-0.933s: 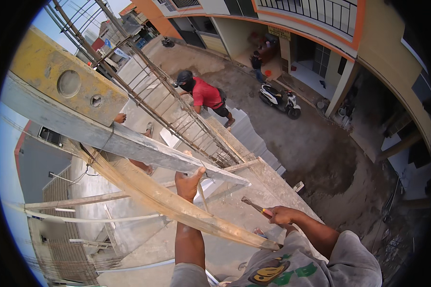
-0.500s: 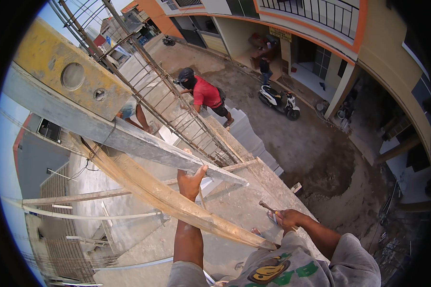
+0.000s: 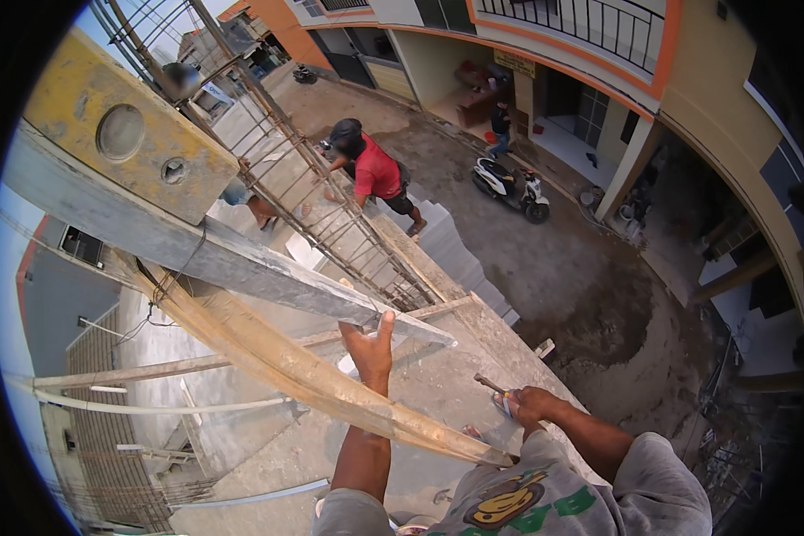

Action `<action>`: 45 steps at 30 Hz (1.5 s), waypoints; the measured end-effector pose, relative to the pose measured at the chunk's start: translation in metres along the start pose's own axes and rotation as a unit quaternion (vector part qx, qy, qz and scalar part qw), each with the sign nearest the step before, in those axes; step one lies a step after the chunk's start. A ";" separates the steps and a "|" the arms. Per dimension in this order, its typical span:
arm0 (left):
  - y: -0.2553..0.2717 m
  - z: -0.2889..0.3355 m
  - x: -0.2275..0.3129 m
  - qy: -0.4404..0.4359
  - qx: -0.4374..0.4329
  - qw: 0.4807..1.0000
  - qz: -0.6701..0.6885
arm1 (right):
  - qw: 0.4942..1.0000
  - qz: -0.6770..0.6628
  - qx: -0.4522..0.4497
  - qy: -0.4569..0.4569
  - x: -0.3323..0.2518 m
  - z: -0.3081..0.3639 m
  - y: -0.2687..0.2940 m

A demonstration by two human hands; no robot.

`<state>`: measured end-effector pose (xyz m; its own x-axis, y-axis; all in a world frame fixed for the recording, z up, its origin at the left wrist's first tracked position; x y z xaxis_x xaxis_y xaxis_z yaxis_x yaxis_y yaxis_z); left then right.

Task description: The person uses a spirit level to check the vertical alignment of a metal scaffolding pole and then uses pliers to tighten wire ties securing wooden supports to the structure. The person also handles a long metal bar, adjusting its position on the scaffolding.

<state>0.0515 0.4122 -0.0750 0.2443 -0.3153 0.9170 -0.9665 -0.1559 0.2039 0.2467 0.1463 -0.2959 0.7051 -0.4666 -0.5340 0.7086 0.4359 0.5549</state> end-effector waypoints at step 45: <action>0.049 -0.005 0.014 -0.010 -0.043 0.997 -0.059 | 0.992 0.123 -0.005 0.012 0.062 -0.030 -0.051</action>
<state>0.0075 0.4052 -0.0506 0.3575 -0.3178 0.8782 -0.9339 -0.1129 0.3393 0.2549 0.1182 -0.3759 0.8576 -0.3255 -0.3981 0.5143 0.5428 0.6640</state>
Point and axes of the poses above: each hand's wrist, its own z-axis away from the middle knuckle, its own y-axis out of the back of the hand, x = y × z, the point moved 10 cm from there along -z, towards the middle knuckle, and after that the axes turned 11 degrees about x, right-handed, at the moved point
